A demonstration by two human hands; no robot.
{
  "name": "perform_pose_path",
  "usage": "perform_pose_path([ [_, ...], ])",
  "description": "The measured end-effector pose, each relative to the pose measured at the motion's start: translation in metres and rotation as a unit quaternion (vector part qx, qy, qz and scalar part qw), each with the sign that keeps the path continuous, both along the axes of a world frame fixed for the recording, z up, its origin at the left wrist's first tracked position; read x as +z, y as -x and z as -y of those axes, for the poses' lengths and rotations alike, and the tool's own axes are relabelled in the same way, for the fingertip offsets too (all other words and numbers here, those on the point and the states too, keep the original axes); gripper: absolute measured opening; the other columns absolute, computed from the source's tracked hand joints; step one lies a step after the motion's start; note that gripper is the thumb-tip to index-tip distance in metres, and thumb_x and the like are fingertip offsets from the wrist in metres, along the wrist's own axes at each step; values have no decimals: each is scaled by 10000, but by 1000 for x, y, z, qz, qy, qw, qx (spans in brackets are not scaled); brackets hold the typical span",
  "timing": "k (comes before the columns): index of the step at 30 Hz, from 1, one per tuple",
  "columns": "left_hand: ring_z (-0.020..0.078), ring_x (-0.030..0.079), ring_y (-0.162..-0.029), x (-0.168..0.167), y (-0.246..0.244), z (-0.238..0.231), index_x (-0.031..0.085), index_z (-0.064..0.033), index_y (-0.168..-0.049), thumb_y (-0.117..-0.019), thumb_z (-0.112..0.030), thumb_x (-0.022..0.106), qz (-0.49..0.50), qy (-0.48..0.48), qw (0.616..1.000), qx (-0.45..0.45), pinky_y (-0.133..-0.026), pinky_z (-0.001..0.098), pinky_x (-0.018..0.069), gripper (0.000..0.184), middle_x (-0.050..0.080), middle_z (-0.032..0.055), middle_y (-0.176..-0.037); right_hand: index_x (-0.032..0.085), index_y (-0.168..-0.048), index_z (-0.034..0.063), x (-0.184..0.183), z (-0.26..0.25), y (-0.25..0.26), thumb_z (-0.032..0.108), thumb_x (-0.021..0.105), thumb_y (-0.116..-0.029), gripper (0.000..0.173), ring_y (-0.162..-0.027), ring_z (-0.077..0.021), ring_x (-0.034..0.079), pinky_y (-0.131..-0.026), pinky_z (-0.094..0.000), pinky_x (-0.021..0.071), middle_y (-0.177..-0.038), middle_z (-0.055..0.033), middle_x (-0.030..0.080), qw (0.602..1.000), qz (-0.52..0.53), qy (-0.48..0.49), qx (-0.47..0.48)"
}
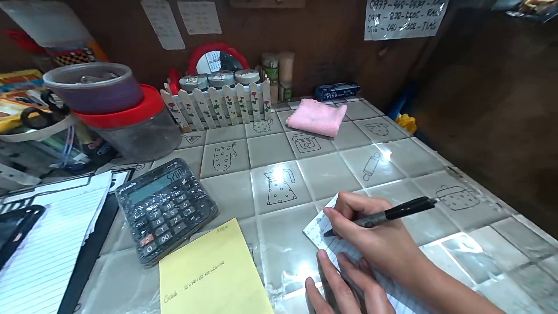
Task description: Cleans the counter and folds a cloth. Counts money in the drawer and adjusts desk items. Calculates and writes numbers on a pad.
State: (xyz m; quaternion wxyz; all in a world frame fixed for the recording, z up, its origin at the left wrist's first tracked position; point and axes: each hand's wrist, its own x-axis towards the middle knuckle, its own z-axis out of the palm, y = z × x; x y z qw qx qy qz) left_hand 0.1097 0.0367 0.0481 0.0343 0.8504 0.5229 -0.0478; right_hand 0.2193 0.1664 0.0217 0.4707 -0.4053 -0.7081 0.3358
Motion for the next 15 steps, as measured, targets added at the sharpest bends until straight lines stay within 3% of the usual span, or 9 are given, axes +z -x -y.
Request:
perform_pose_path([
  [4,594,384,-1391,6,-2,0,362,130,-1505,-772,-698,700,-14,-2,1000,1,-990,725,413,1156,373,367,-1538,559,-661,162,0,0,-1,152,648,-883,240,-490,-33,506,-444,-170,404,-559,48,499,1000,12,-3,-1],
  [9,613,349,-1402,0,0,1,361,127,-1511,-794,-710,662,7,0,1000,3,-1030,741,362,1142,352,381,-1545,564,-663,161,1,0,-1,157,648,-896,248,-496,-38,503,-446,-178,400,-570,45,506,1000,6,3,3],
  [15,610,345,-1406,1,0,0,366,122,-1511,-802,-687,675,0,6,1000,1,-1027,737,369,1119,359,370,-1547,547,-652,158,3,-1,0,127,640,-875,244,-484,-38,482,-435,-177,382,-561,45,485,1000,10,3,-2],
])
